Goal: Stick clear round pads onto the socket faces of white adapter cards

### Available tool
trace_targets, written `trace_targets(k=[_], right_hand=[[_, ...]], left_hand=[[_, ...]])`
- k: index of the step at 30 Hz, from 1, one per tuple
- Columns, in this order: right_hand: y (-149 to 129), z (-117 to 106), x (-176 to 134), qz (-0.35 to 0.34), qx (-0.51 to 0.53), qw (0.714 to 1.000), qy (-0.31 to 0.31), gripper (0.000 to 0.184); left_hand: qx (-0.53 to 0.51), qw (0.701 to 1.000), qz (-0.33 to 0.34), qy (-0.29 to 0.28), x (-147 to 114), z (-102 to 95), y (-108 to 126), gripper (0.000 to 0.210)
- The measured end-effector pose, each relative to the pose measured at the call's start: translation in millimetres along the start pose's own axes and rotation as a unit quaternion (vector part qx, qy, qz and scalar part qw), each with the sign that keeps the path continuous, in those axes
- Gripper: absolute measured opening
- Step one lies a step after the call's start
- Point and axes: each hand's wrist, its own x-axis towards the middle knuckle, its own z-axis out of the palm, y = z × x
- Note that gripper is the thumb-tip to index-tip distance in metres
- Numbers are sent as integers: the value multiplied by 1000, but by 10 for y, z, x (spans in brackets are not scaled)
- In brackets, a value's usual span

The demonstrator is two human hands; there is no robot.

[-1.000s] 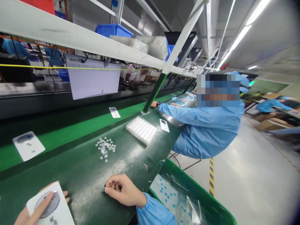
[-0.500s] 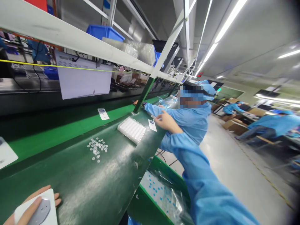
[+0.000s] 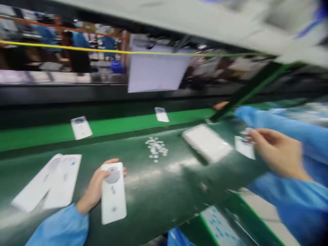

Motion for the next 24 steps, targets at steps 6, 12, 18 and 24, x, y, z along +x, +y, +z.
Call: trace_targets(k=[6,12,18,24], right_hand=[[-1322,1067,-1121,60,326,863,-381,58],[-2172,1662,-1597,83,454,755,-465,51],[-2164,1689,-1498,69,414,766,-486,44],[-2208,1675,-1472,63,396,766,-502,48]], left_hand=[[-10,999,48,-13,65,-87,-149,60],[84,994,62,-29,54,-98,-140,51],[156,983,93,-22,47,-111,-136,43],[165,982,91,-29,22,-95,-115,41]])
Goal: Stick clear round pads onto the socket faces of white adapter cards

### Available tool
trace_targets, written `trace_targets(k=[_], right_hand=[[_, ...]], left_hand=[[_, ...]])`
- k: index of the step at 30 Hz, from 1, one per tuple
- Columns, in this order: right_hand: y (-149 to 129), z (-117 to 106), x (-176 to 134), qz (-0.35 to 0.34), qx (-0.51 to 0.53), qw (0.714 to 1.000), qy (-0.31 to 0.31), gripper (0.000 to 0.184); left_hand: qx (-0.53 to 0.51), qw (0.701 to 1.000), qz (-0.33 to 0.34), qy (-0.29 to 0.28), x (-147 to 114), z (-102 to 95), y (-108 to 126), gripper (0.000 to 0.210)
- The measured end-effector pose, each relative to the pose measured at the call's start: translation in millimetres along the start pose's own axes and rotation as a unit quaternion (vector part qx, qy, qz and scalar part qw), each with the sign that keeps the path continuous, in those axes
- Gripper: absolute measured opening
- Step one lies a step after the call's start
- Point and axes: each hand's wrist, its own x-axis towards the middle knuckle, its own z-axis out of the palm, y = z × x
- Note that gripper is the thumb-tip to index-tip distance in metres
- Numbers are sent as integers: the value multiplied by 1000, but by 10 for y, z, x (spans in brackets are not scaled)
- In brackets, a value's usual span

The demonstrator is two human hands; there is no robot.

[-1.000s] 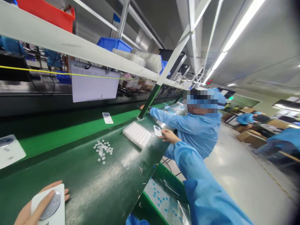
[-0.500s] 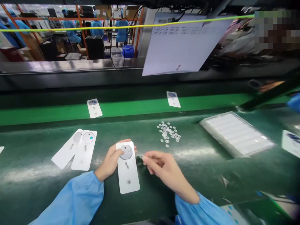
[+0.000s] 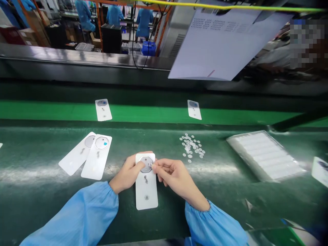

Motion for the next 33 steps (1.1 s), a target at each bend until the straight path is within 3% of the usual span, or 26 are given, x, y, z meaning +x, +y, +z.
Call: trace_targets(k=[15,24,33], right_hand=[[-86,-111,127,65,10,996,-64,39],[-80,-111,162,74,-2,996,-48,37],[-67,-113,195,84,-64,994,-1,46]], left_hand=[[-22,998,-53,-9,-14,6,14,50],[-27,996,-78,-12,-5,25,22,51],[-43,998,-29,-31,-24,-10,18,46]])
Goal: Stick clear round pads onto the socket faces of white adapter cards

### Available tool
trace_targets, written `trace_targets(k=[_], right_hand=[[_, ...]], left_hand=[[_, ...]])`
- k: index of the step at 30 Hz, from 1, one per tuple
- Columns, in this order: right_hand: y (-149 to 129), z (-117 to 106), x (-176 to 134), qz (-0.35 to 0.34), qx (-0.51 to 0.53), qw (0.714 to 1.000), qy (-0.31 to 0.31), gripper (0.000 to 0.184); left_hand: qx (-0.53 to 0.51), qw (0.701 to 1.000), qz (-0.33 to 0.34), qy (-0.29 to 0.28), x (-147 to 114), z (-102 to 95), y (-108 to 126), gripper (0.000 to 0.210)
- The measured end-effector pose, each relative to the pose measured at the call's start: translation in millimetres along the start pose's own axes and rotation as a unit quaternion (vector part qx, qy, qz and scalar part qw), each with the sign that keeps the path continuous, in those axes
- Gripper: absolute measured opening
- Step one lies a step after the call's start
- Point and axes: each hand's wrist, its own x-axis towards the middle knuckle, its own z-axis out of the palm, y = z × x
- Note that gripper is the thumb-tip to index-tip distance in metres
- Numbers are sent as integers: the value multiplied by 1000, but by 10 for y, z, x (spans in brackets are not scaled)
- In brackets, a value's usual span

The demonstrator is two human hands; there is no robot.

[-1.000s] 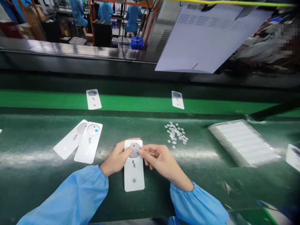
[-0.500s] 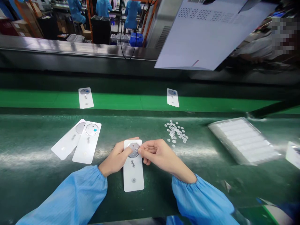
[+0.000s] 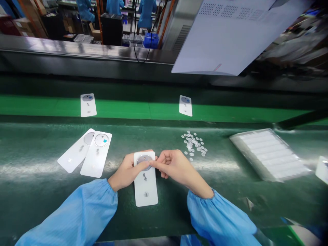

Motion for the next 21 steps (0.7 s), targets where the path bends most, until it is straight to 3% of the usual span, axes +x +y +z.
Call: trace_targets(k=[3,7,12,14,18,21], right_hand=[[74,-38,21,-22,20,999,18,53],[229,23,-68,-68,115,991,-20,58],[360,250,-282,-47,39,985,-160,48],[299,281,-279,-42,20,981,-186,49],[-119,152,129,-59,32,990,-122,60],[-575,-4,721,-114,38,993,-11,61]], left_hand=[[25,999,20,12,11,-1,9,48],[-23,998,9,57,19,31,-13,46],[-141,988,-29,55,59,77,-27,55],[-171,983,-6,63,86,43,21,62],[-81,985,108,112,78,-219,203,71],[117,962,132,210,47,-611,393,59]])
